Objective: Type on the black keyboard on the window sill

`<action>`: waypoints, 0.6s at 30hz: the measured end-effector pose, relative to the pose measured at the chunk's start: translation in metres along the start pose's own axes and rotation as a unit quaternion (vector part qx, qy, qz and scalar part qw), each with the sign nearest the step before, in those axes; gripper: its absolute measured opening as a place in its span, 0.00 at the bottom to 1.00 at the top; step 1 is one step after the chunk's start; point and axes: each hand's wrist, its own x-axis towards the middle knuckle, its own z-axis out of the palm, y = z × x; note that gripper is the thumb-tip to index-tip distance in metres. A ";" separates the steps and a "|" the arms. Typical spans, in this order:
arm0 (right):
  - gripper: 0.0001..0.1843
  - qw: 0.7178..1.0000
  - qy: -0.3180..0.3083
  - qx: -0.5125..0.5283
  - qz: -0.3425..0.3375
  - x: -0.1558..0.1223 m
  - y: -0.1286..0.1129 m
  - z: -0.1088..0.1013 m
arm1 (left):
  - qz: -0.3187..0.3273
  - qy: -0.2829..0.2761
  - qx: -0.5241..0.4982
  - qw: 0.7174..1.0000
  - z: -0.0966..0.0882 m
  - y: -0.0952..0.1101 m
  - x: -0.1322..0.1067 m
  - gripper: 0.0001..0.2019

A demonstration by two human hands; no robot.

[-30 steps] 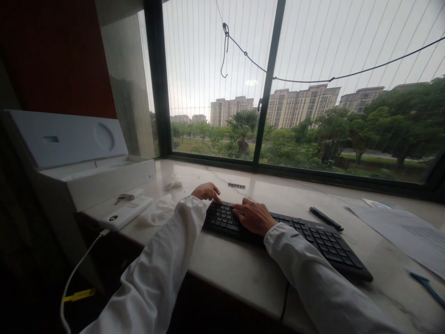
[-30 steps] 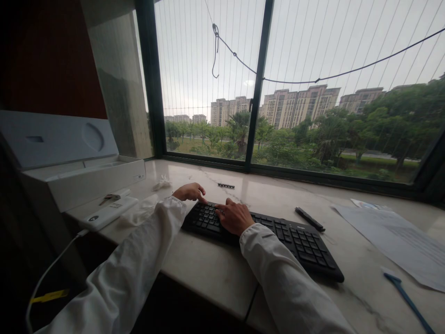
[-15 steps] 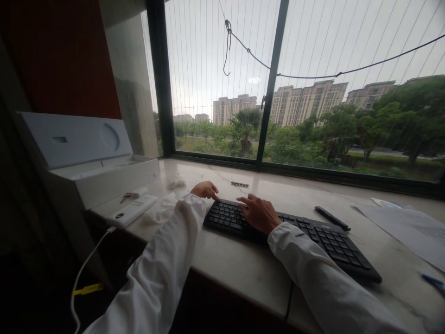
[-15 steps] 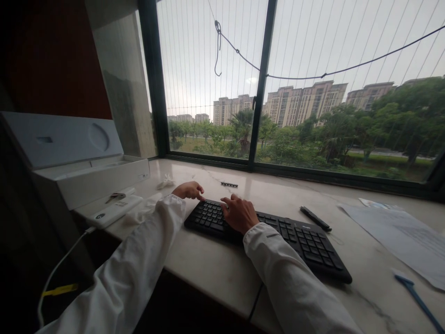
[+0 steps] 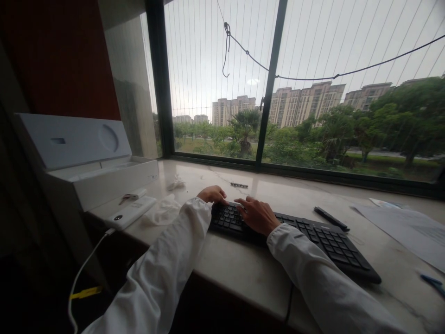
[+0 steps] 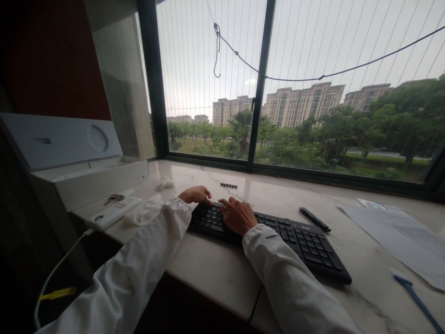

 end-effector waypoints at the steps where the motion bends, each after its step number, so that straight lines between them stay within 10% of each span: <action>1: 0.25 1.000 -0.001 -0.002 -0.002 0.000 0.000 0.000 | 0.001 0.001 0.004 1.000 0.001 0.001 0.000 0.25; 18: 0.24 0.999 0.008 -0.028 0.037 -0.001 0.002 -0.003 | -0.070 0.023 0.031 0.997 -0.021 -0.014 0.002 0.26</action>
